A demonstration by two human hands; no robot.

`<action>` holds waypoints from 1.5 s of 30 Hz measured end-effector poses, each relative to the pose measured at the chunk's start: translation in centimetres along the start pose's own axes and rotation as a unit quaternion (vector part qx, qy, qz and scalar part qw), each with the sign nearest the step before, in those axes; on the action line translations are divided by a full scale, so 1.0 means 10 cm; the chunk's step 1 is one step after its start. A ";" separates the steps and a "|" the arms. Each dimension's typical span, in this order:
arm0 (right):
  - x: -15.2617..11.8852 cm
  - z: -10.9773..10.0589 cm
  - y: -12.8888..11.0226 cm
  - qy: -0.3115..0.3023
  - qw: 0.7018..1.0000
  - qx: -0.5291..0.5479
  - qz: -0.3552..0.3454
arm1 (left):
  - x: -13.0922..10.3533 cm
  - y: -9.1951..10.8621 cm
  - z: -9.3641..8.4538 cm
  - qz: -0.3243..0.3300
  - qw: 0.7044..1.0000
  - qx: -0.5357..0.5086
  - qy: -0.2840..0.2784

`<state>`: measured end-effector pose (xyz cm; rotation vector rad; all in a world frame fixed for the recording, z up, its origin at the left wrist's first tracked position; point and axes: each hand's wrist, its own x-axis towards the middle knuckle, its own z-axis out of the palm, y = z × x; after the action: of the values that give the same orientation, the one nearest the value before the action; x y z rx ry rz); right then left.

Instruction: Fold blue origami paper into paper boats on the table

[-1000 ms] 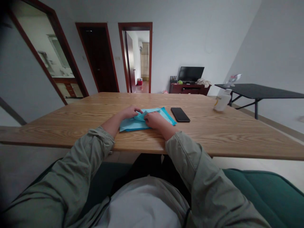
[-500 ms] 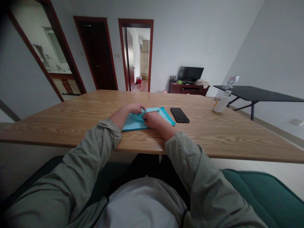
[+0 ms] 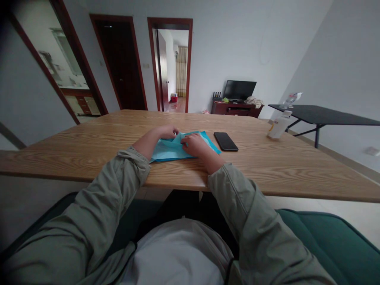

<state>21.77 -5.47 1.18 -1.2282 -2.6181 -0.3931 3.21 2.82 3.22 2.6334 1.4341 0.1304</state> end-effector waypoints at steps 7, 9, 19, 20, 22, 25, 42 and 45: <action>0.00 0.04 0.01 -0.006 1.000 0.010 0.003 | -0.01 0.06 0.04 0.005 1.000 0.025 -0.003; 0.01 0.07 0.03 -0.006 1.000 0.008 0.011 | -0.01 0.07 0.06 0.003 1.000 0.020 -0.008; 0.05 0.10 -0.03 -0.029 0.999 -0.010 0.034 | 0.03 0.04 0.17 0.022 1.000 0.019 -0.009; 0.05 0.11 -0.03 -0.025 0.999 -0.012 0.039 | 0.03 0.04 0.17 0.024 1.000 0.018 -0.010; 0.05 0.13 -0.03 -0.007 0.999 -0.013 0.051 | 0.02 0.06 0.17 0.015 1.000 0.020 -0.013; 0.04 0.15 -0.01 0.025 0.997 -0.009 0.069 | -0.01 0.09 0.16 -0.006 1.000 0.021 -0.004; 0.13 0.24 0.17 -0.059 0.931 0.069 0.353 | -0.15 0.46 0.14 -0.132 0.980 -0.148 -0.013; 0.19 0.29 0.21 -0.081 0.926 0.062 0.364 | -0.16 0.50 0.11 -0.146 0.981 -0.130 -0.020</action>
<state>21.95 -1.88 -0.61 -2.1088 -2.0339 0.0166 6.65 -1.32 2.90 2.1840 1.6454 0.2138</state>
